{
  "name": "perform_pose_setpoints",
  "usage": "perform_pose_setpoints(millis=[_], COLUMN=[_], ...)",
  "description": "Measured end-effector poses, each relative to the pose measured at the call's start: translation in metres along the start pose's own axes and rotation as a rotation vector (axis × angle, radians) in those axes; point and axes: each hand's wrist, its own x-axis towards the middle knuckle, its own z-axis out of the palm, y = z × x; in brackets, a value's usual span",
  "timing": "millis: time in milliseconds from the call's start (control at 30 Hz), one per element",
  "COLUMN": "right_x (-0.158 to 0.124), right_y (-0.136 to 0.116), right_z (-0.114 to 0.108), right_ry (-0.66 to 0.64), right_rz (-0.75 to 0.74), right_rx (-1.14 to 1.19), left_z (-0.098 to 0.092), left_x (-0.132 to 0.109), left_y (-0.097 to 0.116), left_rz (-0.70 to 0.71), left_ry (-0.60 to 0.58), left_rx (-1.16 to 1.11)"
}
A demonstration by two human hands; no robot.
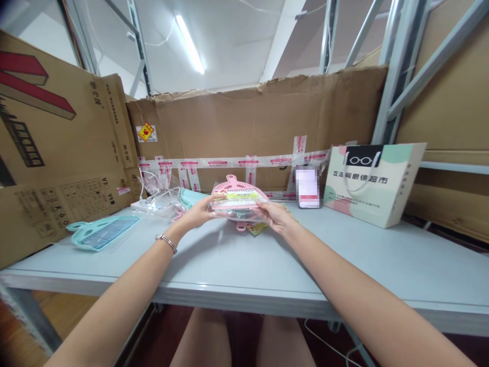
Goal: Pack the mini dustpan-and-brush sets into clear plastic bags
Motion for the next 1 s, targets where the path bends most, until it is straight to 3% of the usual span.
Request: perform_pose_setpoints(millis=[267, 367, 500, 733, 1000], right_x=[-0.012, -0.006, 0.010, 0.027, 0.028], right_y=[-0.006, 0.000, 0.009, 0.012, 0.012], right_z=[-0.004, -0.008, -0.010, -0.016, -0.017], right_ry=[-0.384, -0.353, -0.175, -0.351, -0.395], right_rz=[-0.170, -0.271, -0.352, -0.300, -0.292], right_rx=[-0.077, -0.264, -0.350, -0.326, -0.328], left_z=[0.006, 0.005, 0.005, 0.001, -0.002], left_x=[0.009, 0.009, 0.009, 0.012, 0.013], left_y=[-0.013, -0.011, -0.012, -0.027, -0.029], left_rz=[-0.055, 0.003, 0.063, -0.037, -0.059], left_ry=[0.237, 0.303, 0.282, 0.142, 0.143], left_rx=[-0.087, -0.008, -0.110, -0.298, -0.271])
